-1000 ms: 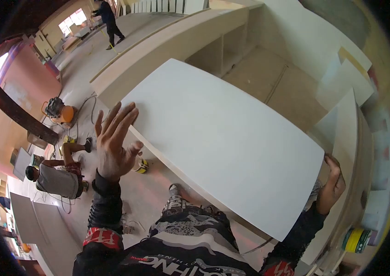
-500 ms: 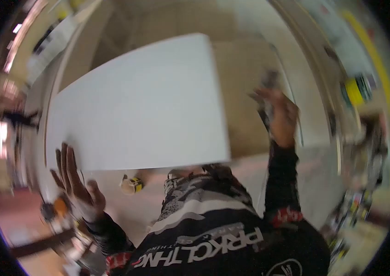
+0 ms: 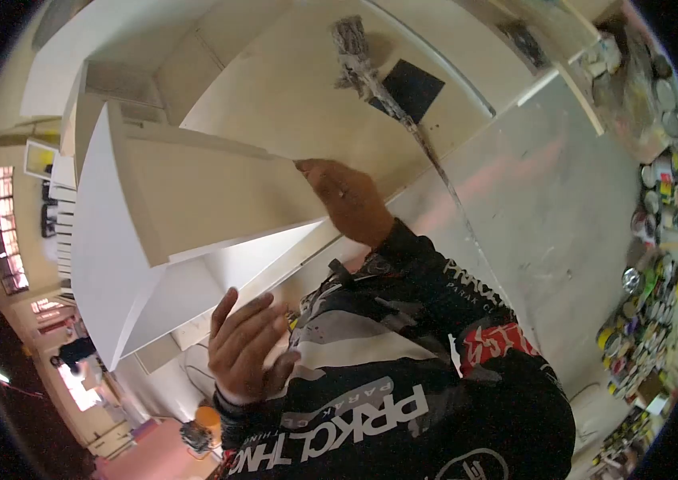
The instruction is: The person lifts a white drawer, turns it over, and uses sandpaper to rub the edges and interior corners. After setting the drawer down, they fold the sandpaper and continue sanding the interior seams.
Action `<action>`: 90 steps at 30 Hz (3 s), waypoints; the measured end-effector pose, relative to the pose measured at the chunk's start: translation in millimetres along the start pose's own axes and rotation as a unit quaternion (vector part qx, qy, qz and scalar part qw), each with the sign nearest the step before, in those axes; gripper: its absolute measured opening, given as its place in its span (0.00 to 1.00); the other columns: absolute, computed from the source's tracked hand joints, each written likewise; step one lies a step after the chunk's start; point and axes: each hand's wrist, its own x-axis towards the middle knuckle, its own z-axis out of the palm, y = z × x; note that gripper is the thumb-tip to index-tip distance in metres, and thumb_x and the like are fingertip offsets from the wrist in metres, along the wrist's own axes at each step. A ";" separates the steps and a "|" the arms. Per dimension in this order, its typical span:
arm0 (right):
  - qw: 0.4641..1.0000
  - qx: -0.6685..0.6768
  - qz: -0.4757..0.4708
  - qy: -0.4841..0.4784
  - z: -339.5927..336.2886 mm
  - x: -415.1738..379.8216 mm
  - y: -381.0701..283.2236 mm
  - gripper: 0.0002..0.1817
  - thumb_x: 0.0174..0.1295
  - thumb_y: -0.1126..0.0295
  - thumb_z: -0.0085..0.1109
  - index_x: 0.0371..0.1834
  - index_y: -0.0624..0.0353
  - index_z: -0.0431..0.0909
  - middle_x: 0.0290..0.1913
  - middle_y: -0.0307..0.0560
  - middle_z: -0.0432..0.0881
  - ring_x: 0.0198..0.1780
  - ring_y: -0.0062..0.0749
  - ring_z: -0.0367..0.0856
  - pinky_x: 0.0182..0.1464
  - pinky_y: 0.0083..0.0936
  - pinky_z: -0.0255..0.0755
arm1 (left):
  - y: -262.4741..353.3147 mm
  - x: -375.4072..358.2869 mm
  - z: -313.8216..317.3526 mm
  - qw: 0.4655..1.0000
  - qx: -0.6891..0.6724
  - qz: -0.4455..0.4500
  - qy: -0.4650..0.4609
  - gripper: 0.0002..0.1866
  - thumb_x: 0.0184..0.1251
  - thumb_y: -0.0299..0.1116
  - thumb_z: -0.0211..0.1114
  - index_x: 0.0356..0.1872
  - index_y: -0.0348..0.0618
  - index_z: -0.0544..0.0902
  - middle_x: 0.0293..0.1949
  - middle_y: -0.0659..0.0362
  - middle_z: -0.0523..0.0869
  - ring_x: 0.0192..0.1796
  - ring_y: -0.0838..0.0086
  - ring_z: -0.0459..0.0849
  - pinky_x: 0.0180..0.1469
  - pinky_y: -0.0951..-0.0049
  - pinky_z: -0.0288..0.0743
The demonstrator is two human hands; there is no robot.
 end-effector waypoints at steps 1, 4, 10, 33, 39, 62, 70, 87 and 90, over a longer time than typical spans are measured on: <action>0.996 -0.083 -0.041 -0.016 5.7 -10.1 8.9 0.23 0.77 0.59 0.51 0.65 0.66 0.74 0.62 0.58 0.80 0.64 0.42 0.77 0.66 0.35 0.69 | -7.4 -2.7 11.1 1.000 -0.002 -0.018 -0.007 0.20 0.59 0.35 0.75 0.52 0.41 0.85 0.51 0.53 0.89 0.58 0.60 0.86 0.71 0.50 0.66; 0.977 -0.152 -0.110 -0.097 19.9 -32.2 0.4 0.32 0.78 0.60 0.46 0.79 0.65 0.54 0.77 0.66 0.59 0.79 0.56 0.56 0.77 0.42 0.53 | -20.1 -9.3 35.1 0.996 -0.018 -0.087 -0.027 0.22 0.57 0.30 0.75 0.53 0.39 0.84 0.52 0.51 0.88 0.60 0.58 0.84 0.70 0.50 0.68; 0.951 -0.113 -0.259 -0.128 58.1 -16.9 -25.4 0.39 0.75 0.52 0.49 0.80 0.63 0.49 0.81 0.65 0.49 0.81 0.60 0.48 0.80 0.45 0.47 | -17.5 -27.0 53.4 0.991 -0.037 -0.088 -0.089 0.22 0.57 0.27 0.73 0.55 0.36 0.83 0.54 0.48 0.87 0.60 0.56 0.84 0.68 0.52 0.71; 0.936 -0.210 -0.276 0.053 115.4 -33.6 -34.6 0.42 0.68 0.64 0.61 0.79 0.68 0.49 0.75 0.69 0.60 0.75 0.61 0.63 0.74 0.46 0.61 | -40.5 -148.2 52.7 0.982 -0.127 -0.137 -0.003 0.22 0.61 0.27 0.73 0.57 0.37 0.82 0.52 0.45 0.87 0.56 0.53 0.85 0.60 0.59 0.77; 0.920 -0.315 -0.208 0.107 112.0 -55.0 21.6 0.43 0.66 0.70 0.56 0.80 0.67 0.43 0.77 0.71 0.56 0.76 0.65 0.58 0.75 0.47 0.58 | -66.4 -223.4 59.9 0.961 -0.121 -0.244 0.042 0.19 0.64 0.28 0.72 0.56 0.38 0.83 0.52 0.47 0.87 0.53 0.57 0.87 0.56 0.64 0.79; 0.622 -0.641 0.424 -0.151 -156.3 -643.9 195.3 0.10 0.69 0.65 0.53 0.41 0.53 0.84 0.34 0.45 0.85 0.38 0.43 0.83 0.39 0.41 0.77 | -287.8 -256.8 105.7 0.824 -0.242 -0.294 0.420 0.31 0.81 0.40 0.56 0.74 0.33 0.60 0.60 0.49 0.78 0.61 0.68 0.76 0.65 0.69 0.68; 0.773 -0.537 0.328 0.078 -143.3 -623.5 213.5 0.13 0.68 0.65 0.56 0.47 0.61 0.83 0.40 0.49 0.88 0.36 0.42 0.86 0.39 0.38 0.82 | -281.5 -257.7 164.0 0.854 -0.161 -0.321 0.377 0.20 0.77 0.35 0.59 0.60 0.30 0.71 0.53 0.50 0.81 0.56 0.65 0.78 0.62 0.67 0.70; 0.879 -0.342 0.084 0.321 -191.5 -45.4 76.6 0.25 0.65 0.63 0.59 0.63 0.65 0.77 0.47 0.55 0.87 0.44 0.45 0.87 0.52 0.39 0.79 | -83.4 -234.3 256.9 0.793 -0.479 -0.368 -0.081 0.21 0.75 0.35 0.63 0.63 0.33 0.77 0.55 0.52 0.87 0.57 0.71 0.84 0.59 0.70 0.77; 0.878 -0.368 0.066 0.298 -199.6 21.6 68.4 0.27 0.65 0.60 0.59 0.65 0.62 0.76 0.56 0.60 0.82 0.57 0.54 0.81 0.62 0.42 0.73 | -82.9 -189.4 253.3 0.815 -0.453 -0.358 -0.057 0.21 0.75 0.34 0.63 0.63 0.35 0.77 0.55 0.52 0.87 0.57 0.71 0.84 0.58 0.71 0.78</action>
